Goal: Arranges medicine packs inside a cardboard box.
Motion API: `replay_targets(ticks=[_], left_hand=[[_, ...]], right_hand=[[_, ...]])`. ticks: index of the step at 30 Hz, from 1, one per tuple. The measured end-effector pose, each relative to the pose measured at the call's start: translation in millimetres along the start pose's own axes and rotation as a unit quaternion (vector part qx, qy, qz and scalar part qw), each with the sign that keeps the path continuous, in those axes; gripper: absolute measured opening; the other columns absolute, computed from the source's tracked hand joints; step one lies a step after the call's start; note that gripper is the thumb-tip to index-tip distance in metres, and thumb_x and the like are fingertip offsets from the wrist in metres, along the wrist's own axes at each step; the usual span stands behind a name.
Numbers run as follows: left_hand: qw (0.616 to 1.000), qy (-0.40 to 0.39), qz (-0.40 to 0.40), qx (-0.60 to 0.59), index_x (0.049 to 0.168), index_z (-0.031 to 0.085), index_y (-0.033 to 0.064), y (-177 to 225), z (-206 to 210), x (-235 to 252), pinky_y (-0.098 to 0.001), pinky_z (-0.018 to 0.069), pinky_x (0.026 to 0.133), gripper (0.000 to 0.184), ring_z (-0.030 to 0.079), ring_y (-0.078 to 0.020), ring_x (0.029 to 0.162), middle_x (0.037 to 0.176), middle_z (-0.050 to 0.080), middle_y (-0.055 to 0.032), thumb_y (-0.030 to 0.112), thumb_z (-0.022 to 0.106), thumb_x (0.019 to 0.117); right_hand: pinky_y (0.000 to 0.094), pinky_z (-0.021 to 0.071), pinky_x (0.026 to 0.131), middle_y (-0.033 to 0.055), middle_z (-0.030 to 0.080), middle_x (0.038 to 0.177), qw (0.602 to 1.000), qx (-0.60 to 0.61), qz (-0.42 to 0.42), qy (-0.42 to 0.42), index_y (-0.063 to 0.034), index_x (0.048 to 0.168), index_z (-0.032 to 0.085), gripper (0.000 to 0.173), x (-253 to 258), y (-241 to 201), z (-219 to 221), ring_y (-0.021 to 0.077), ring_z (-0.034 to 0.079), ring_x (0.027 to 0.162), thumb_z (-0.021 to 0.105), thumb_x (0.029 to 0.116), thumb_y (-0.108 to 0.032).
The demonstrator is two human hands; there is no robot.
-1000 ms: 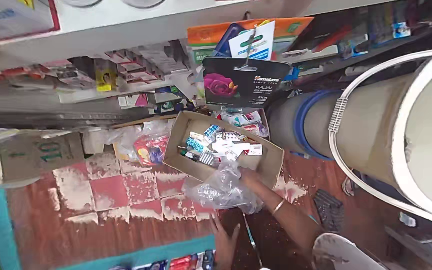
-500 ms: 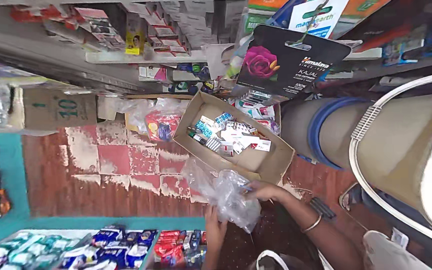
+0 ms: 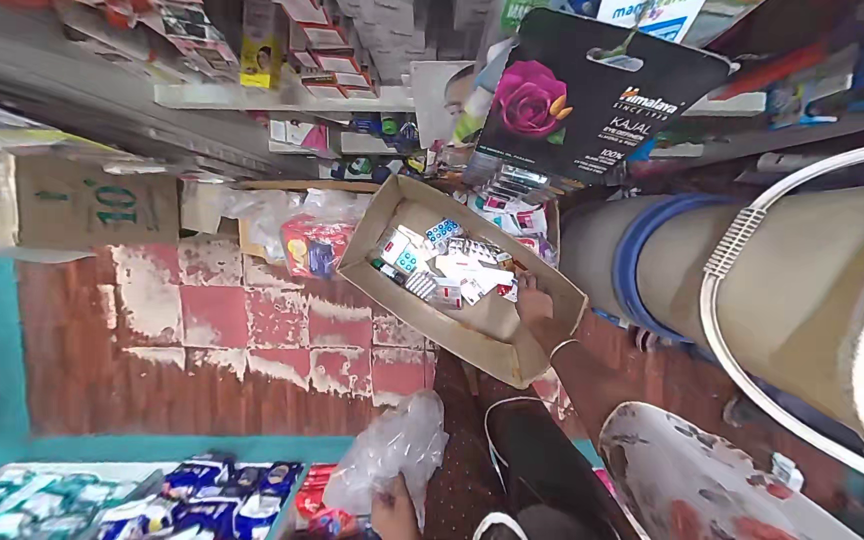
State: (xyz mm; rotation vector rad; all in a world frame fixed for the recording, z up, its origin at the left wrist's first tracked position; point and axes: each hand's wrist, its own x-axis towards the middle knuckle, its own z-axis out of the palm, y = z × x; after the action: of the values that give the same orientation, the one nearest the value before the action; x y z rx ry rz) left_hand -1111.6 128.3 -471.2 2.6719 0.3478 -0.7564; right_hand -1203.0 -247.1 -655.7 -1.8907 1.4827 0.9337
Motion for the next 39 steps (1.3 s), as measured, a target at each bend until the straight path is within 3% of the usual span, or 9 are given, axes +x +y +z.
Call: replay_targets(ticks=[8,11,14,17,20,25,30,33,39], left_hand=[[0.996,-0.058,-0.073,-0.003,0.145,0.044,-0.0124,-7.4,0.9,10.2,-0.0632,0.0378,0.110,0.054,0.055,-0.0507,0.127,0.129,0.059,-0.0379,0.021,0.058,0.1049],[0.992,-0.084,-0.094,-0.015,0.137,0.052,-0.0142,-6.9,-0.2,15.1,-0.0630,0.0432,0.102,0.050,0.061,-0.0492,0.114,0.118,0.063,-0.0383,0.026,0.050,0.1085],[0.990,-0.098,-0.098,-0.038,0.120,0.058,-0.0143,-17.9,3.8,16.5,-0.0452,0.0481,0.073,0.045,0.054,-0.0250,0.073,0.083,0.058,-0.0211,0.028,0.045,0.1105],[0.986,-0.111,-0.113,-0.047,0.122,0.058,-0.0147,-18.8,6.4,12.5,-0.0488,0.0495,0.081,0.044,0.058,-0.0287,0.083,0.091,0.062,-0.0259,0.026,0.046,0.1098],[0.985,-0.127,-0.112,-0.030,0.127,0.058,-0.0149,-17.4,8.1,8.7,-0.0592,0.0455,0.097,0.047,0.061,-0.0430,0.106,0.111,0.064,-0.0355,0.028,0.051,0.1083],[0.985,-0.151,-0.072,-0.031,0.132,0.055,-0.0142,-11.0,7.5,3.9,-0.0558,0.0445,0.103,0.044,0.061,-0.0406,0.114,0.119,0.064,-0.0342,0.022,0.052,0.1071],[0.987,-0.150,-0.058,-0.021,0.126,0.056,-0.0162,-5.9,2.2,3.5,-0.0537,0.0473,0.095,0.043,0.062,-0.0366,0.102,0.107,0.065,-0.0324,0.022,0.052,0.1072],[0.987,-0.147,-0.054,-0.030,0.124,0.058,-0.0165,2.3,1.3,4.7,-0.0524,0.0470,0.097,0.041,0.062,-0.0361,0.103,0.110,0.064,-0.0328,0.020,0.052,0.1073],[0.988,-0.135,-0.050,-0.050,0.125,0.058,-0.0143,-5.5,10.1,2.9,-0.0525,0.0498,0.094,0.043,0.063,-0.0346,0.101,0.108,0.065,-0.0305,0.024,0.054,0.1063]], right_hand=[[0.0611,0.0504,0.098,0.0214,0.055,0.144,0.980,-0.034,-0.105,-0.164,-0.0111,0.143,0.059,0.048,-18.5,-1.1,12.5,0.0426,0.061,0.121,0.066,0.0965,-0.023],[0.0580,0.0507,0.098,0.0240,0.055,0.143,0.991,0.090,-0.081,-0.054,-0.0027,0.139,0.058,0.045,-20.6,-9.8,11.8,0.0418,0.063,0.119,0.055,0.1039,-0.031],[0.0555,0.0503,0.099,0.0244,0.054,0.145,0.979,0.203,-0.015,0.009,-0.0032,0.147,0.051,0.058,-12.9,-26.6,2.6,0.0409,0.063,0.120,0.060,0.1018,-0.038],[0.0546,0.0481,0.104,0.0243,0.050,0.149,0.971,0.235,0.020,-0.036,-0.0042,0.154,0.040,0.081,2.6,-40.4,-3.0,0.0398,0.059,0.127,0.071,0.0938,-0.048],[0.0549,0.0474,0.105,0.0232,0.052,0.147,0.970,0.228,0.036,-0.079,-0.0060,0.157,0.035,0.080,12.9,-51.3,-2.2,0.0387,0.058,0.129,0.073,0.0929,-0.035],[0.0538,0.0458,0.105,0.0230,0.063,0.132,0.963,0.245,0.051,-0.096,0.0004,0.130,0.062,0.037,7.5,-45.8,-1.3,0.0366,0.060,0.126,0.062,0.1006,-0.021],[0.0580,0.0481,0.100,0.0257,0.065,0.125,0.941,0.322,0.067,-0.084,0.0009,0.140,0.052,0.068,0.8,-38.3,10.7,0.0401,0.063,0.119,0.075,0.0911,-0.041],[0.0560,0.0480,0.102,0.0273,0.063,0.128,0.915,0.379,0.109,-0.082,0.0027,0.147,0.040,0.082,8.8,-56.1,21.3,0.0406,0.061,0.121,0.081,0.0866,-0.032],[0.0536,0.0448,0.103,0.0262,0.065,0.126,0.908,0.395,0.101,-0.092,0.0055,0.121,0.067,0.034,1.9,-49.8,30.5,0.0379,0.060,0.121,0.069,0.0958,-0.017]])
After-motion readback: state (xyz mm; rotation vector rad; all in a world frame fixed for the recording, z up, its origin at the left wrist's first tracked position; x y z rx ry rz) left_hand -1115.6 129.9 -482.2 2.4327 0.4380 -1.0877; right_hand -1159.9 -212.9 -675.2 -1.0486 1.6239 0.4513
